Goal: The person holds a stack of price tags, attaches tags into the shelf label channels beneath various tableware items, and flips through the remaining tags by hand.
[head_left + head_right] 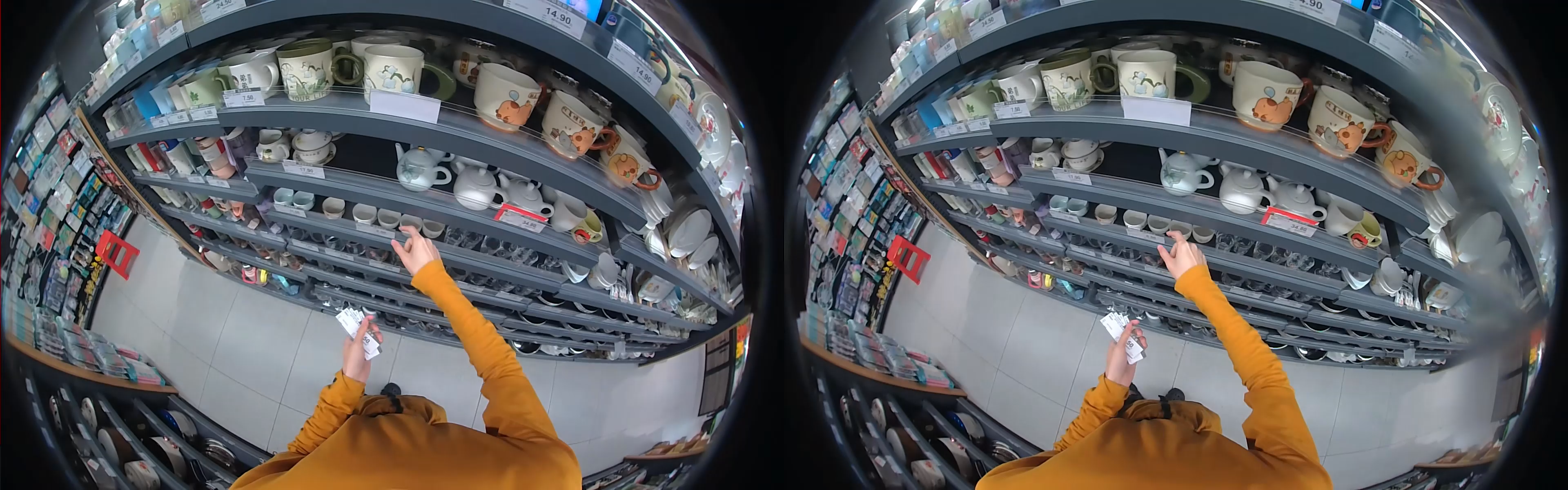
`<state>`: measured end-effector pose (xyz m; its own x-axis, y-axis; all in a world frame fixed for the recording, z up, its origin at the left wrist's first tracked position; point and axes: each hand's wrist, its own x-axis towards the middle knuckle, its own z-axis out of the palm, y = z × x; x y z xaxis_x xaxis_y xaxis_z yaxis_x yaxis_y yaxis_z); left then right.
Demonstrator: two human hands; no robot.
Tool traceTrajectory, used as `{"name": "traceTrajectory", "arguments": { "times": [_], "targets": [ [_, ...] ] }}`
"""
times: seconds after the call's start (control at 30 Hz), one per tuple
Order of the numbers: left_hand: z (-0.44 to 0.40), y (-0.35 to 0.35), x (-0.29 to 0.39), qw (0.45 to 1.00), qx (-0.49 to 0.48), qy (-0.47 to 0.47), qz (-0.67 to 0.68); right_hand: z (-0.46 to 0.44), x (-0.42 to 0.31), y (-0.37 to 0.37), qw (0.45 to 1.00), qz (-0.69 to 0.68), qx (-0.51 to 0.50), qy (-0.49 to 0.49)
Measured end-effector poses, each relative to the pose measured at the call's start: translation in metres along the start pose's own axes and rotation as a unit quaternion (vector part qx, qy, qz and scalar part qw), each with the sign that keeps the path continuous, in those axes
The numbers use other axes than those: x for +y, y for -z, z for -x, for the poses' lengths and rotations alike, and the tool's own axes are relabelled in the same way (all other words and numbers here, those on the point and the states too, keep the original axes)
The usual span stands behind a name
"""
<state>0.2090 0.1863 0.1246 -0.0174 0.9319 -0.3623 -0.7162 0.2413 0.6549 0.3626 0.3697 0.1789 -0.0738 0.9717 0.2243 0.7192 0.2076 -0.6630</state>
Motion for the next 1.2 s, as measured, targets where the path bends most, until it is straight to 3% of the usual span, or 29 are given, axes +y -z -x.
{"name": "traceTrajectory", "arguments": {
  "times": [0.1, 0.27, 0.37, 0.4, 0.5, 0.57, 0.63, 0.7, 0.77, 0.8, 0.9, 1.03, 1.2],
  "targets": [
    [0.001, 0.000, 0.001, 1.000, -0.006, 0.009, 0.014, -0.021, 0.015, -0.025, 0.998, 0.061, -0.001, 0.010],
    [0.004, -0.001, 0.014, 0.998, -0.022, 0.048, 0.043, -0.039, 0.020, -0.036, 0.998, 0.045, 0.020, 0.025],
    [-0.001, 0.010, 0.014, 0.996, -0.049, 0.041, 0.057, -0.038, 0.008, -0.020, 1.000, -0.011, -0.005, 0.007],
    [-0.004, 0.011, 0.013, 0.996, -0.050, 0.026, 0.063, -0.037, 0.008, -0.017, 0.998, -0.029, 0.021, 0.047],
    [-0.004, 0.007, 0.025, 0.999, -0.045, -0.025, 0.001, -0.005, -0.008, 0.000, 0.979, -0.202, 0.023, -0.029],
    [-0.006, 0.001, 0.032, 0.996, -0.054, -0.068, -0.018, 0.039, -0.007, -0.003, 0.922, -0.378, -0.025, -0.077],
    [-0.009, 0.002, 0.038, 0.993, -0.086, -0.055, -0.053, 0.092, -0.003, -0.018, 0.874, -0.442, -0.145, -0.138],
    [-0.014, 0.004, 0.037, 0.991, -0.112, -0.020, -0.062, 0.135, -0.001, -0.029, 0.861, -0.448, -0.206, -0.124],
    [-0.015, 0.001, 0.034, 0.985, -0.153, -0.003, -0.082, 0.166, -0.010, -0.034, 0.859, -0.470, -0.164, -0.120],
    [-0.012, -0.006, 0.036, 0.983, -0.163, 0.008, -0.090, 0.173, -0.002, -0.038, 0.844, -0.481, -0.195, -0.130],
    [-0.013, -0.008, 0.025, 0.972, -0.175, -0.005, -0.156, 0.184, -0.007, -0.034, 0.723, -0.643, -0.138, -0.210],
    [-0.009, -0.013, 0.010, 0.970, -0.166, -0.024, -0.178, 0.194, -0.012, -0.042, 0.810, -0.566, -0.072, -0.137],
    [0.003, -0.023, 0.007, 0.993, -0.052, -0.072, -0.075, 0.198, -0.028, -0.046, 0.750, -0.611, -0.070, -0.246]
  ]
}}
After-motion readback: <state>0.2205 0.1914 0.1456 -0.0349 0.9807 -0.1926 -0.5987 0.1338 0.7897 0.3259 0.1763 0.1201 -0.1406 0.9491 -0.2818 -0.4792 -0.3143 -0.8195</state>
